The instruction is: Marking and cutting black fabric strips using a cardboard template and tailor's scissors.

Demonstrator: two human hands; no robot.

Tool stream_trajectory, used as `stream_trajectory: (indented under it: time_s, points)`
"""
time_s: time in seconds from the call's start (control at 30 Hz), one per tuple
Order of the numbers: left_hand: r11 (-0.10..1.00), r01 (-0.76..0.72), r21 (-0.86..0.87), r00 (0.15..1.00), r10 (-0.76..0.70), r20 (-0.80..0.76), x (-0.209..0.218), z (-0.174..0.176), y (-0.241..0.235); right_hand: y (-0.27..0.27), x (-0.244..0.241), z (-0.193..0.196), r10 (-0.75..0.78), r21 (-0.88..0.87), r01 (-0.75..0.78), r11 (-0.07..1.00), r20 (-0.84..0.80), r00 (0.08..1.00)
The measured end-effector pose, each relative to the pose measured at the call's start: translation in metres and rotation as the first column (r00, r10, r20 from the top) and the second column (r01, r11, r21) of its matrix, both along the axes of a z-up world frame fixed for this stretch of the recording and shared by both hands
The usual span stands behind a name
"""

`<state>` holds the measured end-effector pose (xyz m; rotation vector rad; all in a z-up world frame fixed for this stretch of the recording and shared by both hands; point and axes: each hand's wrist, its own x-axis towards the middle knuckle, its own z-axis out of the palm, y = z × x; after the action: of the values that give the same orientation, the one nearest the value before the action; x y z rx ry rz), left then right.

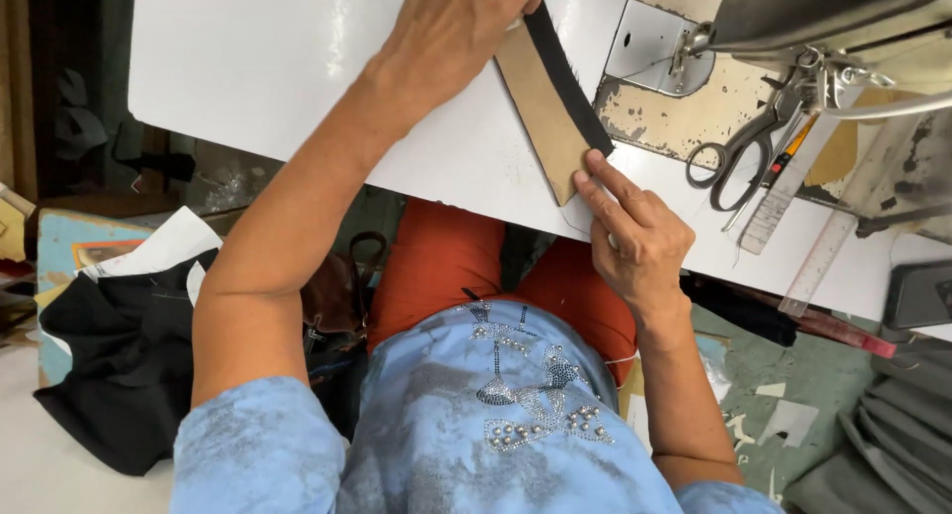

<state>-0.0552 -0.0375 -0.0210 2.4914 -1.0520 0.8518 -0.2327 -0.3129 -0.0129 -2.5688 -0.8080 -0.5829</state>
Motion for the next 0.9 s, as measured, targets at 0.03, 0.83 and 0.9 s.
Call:
stream_trajectory:
  time_s: [0.03, 0.83, 0.9]
  points:
    - [0.999, -0.043, -0.001, 0.998, 0.043, 0.036, -0.004, -0.002, -0.001, 0.000, 0.001, 0.000, 0.007, 0.005, -0.007, 1.000, -0.005, 1.000]
    - [0.935, -0.243, 0.257, 0.899, 0.316, -0.302, -0.092, 0.002, -0.026, 0.012, 0.004, 0.020, 0.055, 0.238, -0.011, 0.971, -0.179, 0.982]
    - [0.934, -0.247, 0.259, 0.902, 0.319, -0.291, -0.091, 0.004, -0.026, 0.012, 0.006, 0.019, 0.064, 0.241, -0.019, 0.970, -0.181, 0.981]
